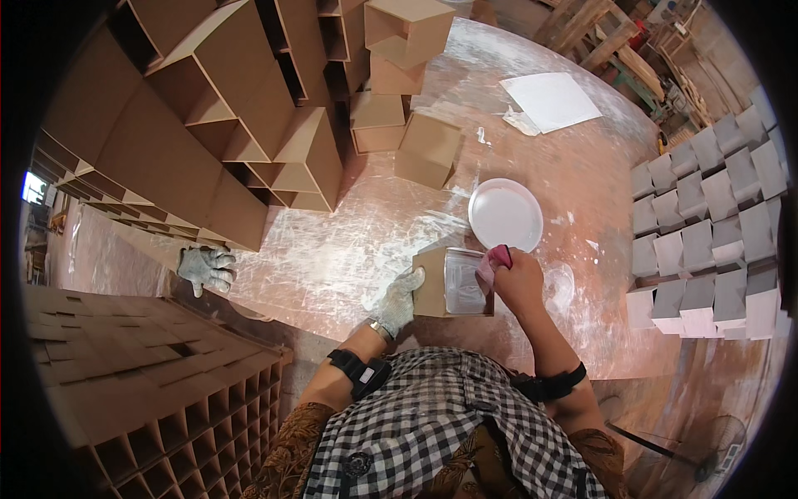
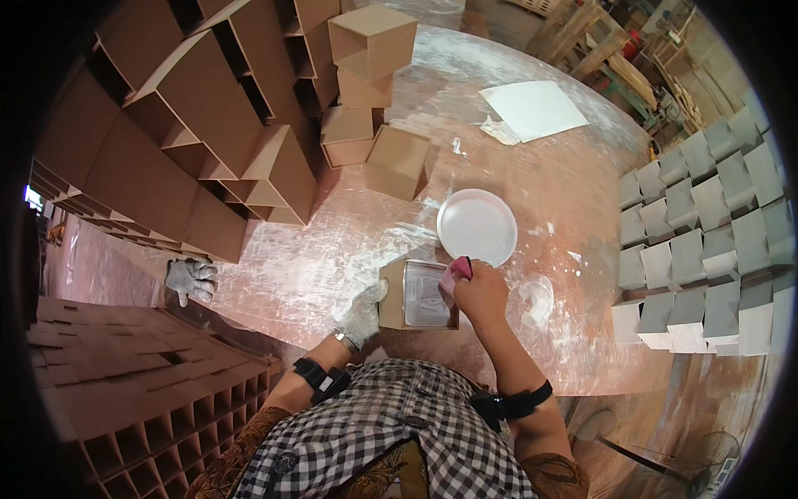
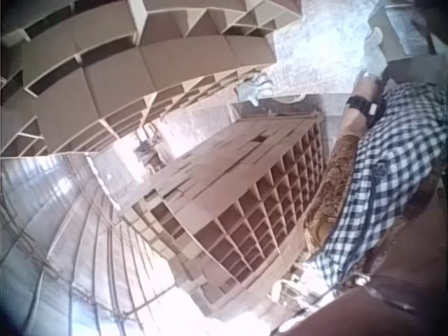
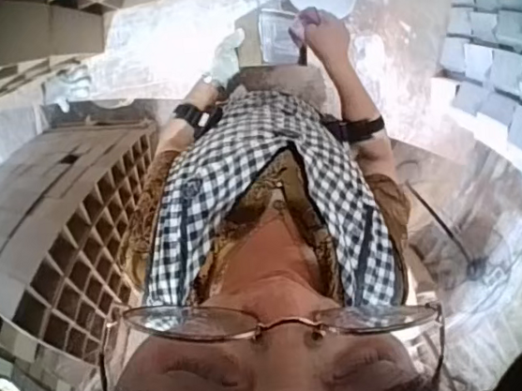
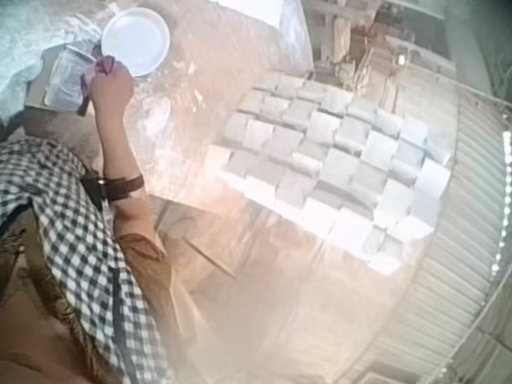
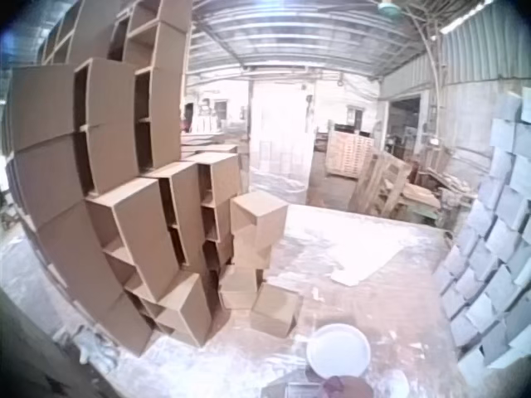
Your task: Polishing the surfaces of small cardboard boxes with a sponge and finishing solution.
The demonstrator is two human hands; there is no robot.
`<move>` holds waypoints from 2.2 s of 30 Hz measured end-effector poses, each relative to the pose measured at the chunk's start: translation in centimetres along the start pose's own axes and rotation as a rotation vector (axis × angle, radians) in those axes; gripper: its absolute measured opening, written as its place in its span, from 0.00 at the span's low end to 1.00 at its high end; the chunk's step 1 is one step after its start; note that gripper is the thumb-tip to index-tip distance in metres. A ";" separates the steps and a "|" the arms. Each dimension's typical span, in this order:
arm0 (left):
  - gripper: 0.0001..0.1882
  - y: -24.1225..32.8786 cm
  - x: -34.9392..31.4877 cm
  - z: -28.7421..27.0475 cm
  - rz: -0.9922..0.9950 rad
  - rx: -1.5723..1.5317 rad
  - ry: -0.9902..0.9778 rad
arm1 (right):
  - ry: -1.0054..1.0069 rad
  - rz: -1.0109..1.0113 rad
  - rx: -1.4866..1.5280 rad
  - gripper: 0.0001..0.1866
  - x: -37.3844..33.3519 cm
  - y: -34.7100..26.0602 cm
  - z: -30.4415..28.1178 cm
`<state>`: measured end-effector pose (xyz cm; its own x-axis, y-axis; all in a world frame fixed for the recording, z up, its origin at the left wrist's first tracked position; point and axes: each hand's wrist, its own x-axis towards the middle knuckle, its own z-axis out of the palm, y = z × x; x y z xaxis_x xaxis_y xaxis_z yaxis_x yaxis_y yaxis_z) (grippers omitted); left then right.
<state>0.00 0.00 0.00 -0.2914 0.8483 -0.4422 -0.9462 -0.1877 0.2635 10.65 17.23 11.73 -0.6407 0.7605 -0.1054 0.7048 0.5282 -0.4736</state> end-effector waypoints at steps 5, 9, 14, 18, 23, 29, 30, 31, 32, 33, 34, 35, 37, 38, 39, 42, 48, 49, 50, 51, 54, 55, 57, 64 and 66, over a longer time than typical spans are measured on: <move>0.25 0.2 -0.4 0.5 0.006 -0.009 -0.011 | 0.039 -0.135 0.281 0.08 -1.5 -1.3 1.1; 0.24 0.1 -0.5 0.4 -0.025 0.001 -0.043 | 0.248 -0.289 0.243 0.09 -1.4 -2.2 3.8; 0.23 -0.6 0.1 -0.4 0.027 0.046 0.001 | 0.154 -0.068 0.219 0.08 0.1 0.0 2.5; 0.24 -0.9 0.1 0.8 0.053 0.155 -0.043 | 0.155 0.108 0.124 0.11 0.6 2.2 1.0; 0.24 -0.7 0.8 1.5 -0.011 0.012 -0.078 | 0.116 0.167 0.075 0.12 0.8 2.6 -0.1; 0.22 2.9 5.3 0.3 -0.360 -0.029 -0.565 | 0.092 0.046 0.144 0.11 1.2 3.9 0.3; 0.22 2.8 5.6 0.1 -0.353 -0.014 -0.528 | 0.082 0.037 0.109 0.11 1.3 4.1 0.3; 0.22 2.8 5.7 -0.2 -0.343 0.003 -0.491 | 0.072 0.028 0.075 0.10 1.5 4.3 0.3; 0.22 2.6 5.6 -0.5 -0.332 0.019 -0.454 | 0.061 0.016 0.041 0.10 1.7 4.4 0.2; 0.22 2.6 5.5 -0.7 -0.319 0.039 -0.418 | 0.048 0.003 0.109 0.10 1.7 4.6 0.2; 0.22 2.6 5.4 -1.0 -0.303 0.058 -0.381 | 0.035 -0.012 0.177 0.10 1.7 4.6 0.2; 0.22 2.7 5.2 -1.1 -0.284 0.076 -0.343 | 0.020 -0.031 0.246 0.09 1.8 4.6 0.1; 0.24 2.8 2.2 1.4 -0.015 0.740 -0.350 | 0.019 -0.155 0.314 0.09 1.3 3.6 -0.5; 0.24 3.0 0.8 2.5 0.125 1.071 -0.341 | 0.017 -0.217 0.350 0.10 0.9 3.0 -0.7; 0.24 3.4 0.3 2.8 0.024 0.798 -0.254 | 0.040 -0.210 0.313 0.10 0.8 2.3 -0.8; 0.23 4.1 -0.5 3.1 -0.147 0.251 -0.080 | 0.105 -0.163 0.271 0.10 0.5 1.1 -0.2; 0.23 2.5 -1.6 0.6 -0.059 0.278 -0.033 | 0.162 0.054 0.263 0.10 -0.7 1.3 1.0; 0.22 2.0 -1.9 -0.6 -0.018 0.288 -0.042 | 0.160 0.088 0.240 0.09 -1.0 1.6 1.3; 0.22 1.4 -2.3 -2.0 0.023 0.299 -0.051 | 0.160 0.122 0.217 0.09 -1.2 2.0 1.5; 0.21 0.6 -2.6 -3.8 0.079 0.511 0.018 | 0.158 0.144 0.245 0.10 -1.4 2.3 1.7; 0.21 -1.4 -3.0 -7.5 0.204 1.016 0.116 | 0.138 0.207 0.297 0.10 -2.1 3.4 2.0; 0.22 -1.4 -3.1 -7.5 0.224 1.113 0.082 | 0.120 0.221 0.314 0.10 -2.3 3.3 1.9; 0.25 -1.1 -3.2 -7.0 0.267 1.306 0.011 | 0.118 0.213 0.322 0.10 -2.6 3.3 2.0; 0.21 1.7 -1.8 4.1 -0.236 -0.110 -0.058 | 0.146 0.038 0.241 0.10 -3.4 3.5 1.9; 0.21 2.4 0.5 2.9 -0.457 -0.218 -0.143 | 0.170 -0.048 0.257 0.09 -3.6 3.7 2.2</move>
<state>-1.97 1.42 2.91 0.1659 0.9238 -0.3452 -0.9839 0.1317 -0.1205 14.91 15.68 8.44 -0.5957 0.8010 0.0598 0.5615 0.4685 -0.6820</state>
